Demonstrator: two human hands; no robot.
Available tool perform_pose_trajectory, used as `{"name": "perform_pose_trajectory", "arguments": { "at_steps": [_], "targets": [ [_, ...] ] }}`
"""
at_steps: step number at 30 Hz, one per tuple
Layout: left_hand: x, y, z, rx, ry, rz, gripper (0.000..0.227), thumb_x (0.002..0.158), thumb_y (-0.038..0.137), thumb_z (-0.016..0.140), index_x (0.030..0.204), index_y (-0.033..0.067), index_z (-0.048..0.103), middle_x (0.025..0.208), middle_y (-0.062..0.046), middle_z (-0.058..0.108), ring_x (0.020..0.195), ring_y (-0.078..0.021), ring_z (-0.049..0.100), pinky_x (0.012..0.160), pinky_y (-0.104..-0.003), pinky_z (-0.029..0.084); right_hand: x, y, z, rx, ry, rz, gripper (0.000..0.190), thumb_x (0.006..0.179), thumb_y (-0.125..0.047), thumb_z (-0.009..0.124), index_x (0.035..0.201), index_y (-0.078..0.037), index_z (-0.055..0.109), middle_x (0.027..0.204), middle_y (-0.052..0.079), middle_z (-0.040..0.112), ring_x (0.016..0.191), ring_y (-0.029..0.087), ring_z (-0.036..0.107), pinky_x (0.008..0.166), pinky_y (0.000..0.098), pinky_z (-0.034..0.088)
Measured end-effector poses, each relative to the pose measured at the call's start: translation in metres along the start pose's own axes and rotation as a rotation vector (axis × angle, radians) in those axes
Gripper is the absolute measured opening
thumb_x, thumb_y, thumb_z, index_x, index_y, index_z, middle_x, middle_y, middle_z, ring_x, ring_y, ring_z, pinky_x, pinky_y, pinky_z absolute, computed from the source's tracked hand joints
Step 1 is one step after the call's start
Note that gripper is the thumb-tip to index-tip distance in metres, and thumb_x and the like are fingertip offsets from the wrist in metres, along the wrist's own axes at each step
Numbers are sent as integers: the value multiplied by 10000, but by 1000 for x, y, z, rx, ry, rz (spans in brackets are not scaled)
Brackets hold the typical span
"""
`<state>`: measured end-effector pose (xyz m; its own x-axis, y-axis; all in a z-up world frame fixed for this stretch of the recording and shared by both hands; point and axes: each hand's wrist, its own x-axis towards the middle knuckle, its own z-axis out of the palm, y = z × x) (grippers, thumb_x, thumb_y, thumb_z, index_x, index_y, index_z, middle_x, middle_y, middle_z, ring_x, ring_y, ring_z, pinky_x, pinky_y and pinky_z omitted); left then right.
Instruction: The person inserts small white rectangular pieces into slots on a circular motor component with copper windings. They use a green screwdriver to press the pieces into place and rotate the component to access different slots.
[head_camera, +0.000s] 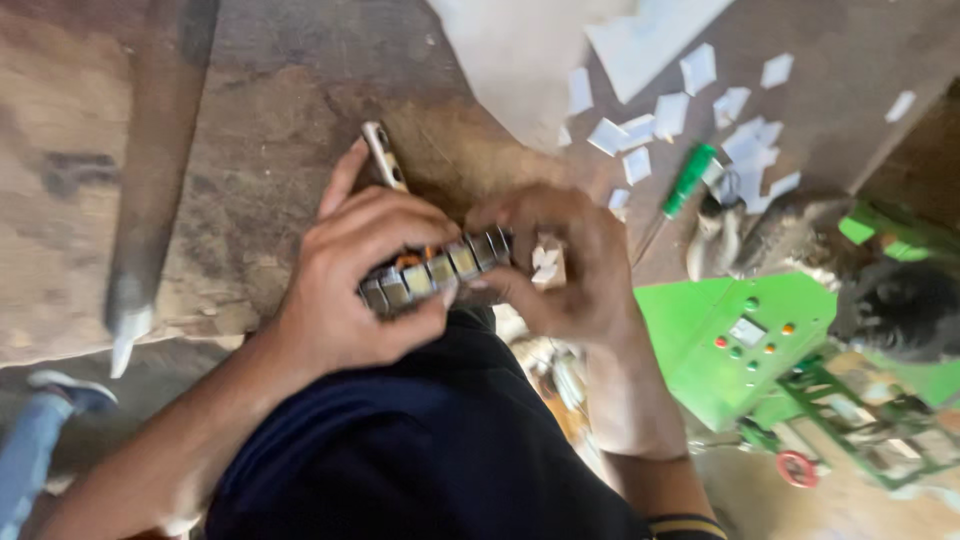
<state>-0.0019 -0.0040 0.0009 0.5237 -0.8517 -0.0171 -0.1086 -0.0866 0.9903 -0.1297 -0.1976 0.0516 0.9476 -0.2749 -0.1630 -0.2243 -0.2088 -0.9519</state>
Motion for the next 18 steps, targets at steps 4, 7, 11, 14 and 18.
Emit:
{"name": "perform_pose_trajectory", "arguments": {
  "at_steps": [4, 7, 11, 14, 18],
  "targets": [
    [4, 10, -5, 27, 9, 31, 361, 801, 156, 768, 1136, 42, 698, 1075, -97, 748, 1038, -247, 737, 1304, -623, 248, -35, 10, -3, 223, 334, -3, 364, 907, 21, 811, 1204, -14, 602, 1217, 168, 669, 815, 117, 660, 672, 246, 556],
    [3, 12, -9, 47, 4, 60, 388, 809, 145, 769, 1171, 29, 689, 1065, -95, 743, 1015, -256, 742, 1305, -613, 261, -52, 1, 12, -288, 327, -106, 295, 905, 56, 813, 1153, -42, 687, 1102, 100, 703, 750, 142, 678, 686, 288, 542],
    [5, 11, -3, 101, 12, 134, 378, 796, 147, 780, 1145, 36, 688, 1070, -95, 745, 1034, -283, 731, 1298, -591, 288, -52, -4, 51, -431, 349, -226, 322, 883, 63, 742, 1188, -35, 704, 1198, 139, 668, 986, 251, 683, 808, 349, 564],
    [4, 12, 1, 114, 47, 141, 378, 770, 140, 779, 1124, 36, 697, 1063, -111, 746, 1026, -291, 733, 1276, -588, 276, -48, -8, 63, -489, 407, -283, 360, 868, 56, 752, 1207, -45, 686, 1205, 152, 653, 1095, 301, 653, 921, 396, 560],
    [2, 7, 4, 151, 64, 151, 366, 789, 161, 787, 1119, 37, 689, 1041, -106, 747, 1033, -295, 729, 1268, -582, 272, -44, -11, 62, -354, 398, -292, 415, 863, 58, 734, 1256, -28, 630, 1244, 177, 621, 1118, 327, 656, 938, 393, 569]
  ]
}}
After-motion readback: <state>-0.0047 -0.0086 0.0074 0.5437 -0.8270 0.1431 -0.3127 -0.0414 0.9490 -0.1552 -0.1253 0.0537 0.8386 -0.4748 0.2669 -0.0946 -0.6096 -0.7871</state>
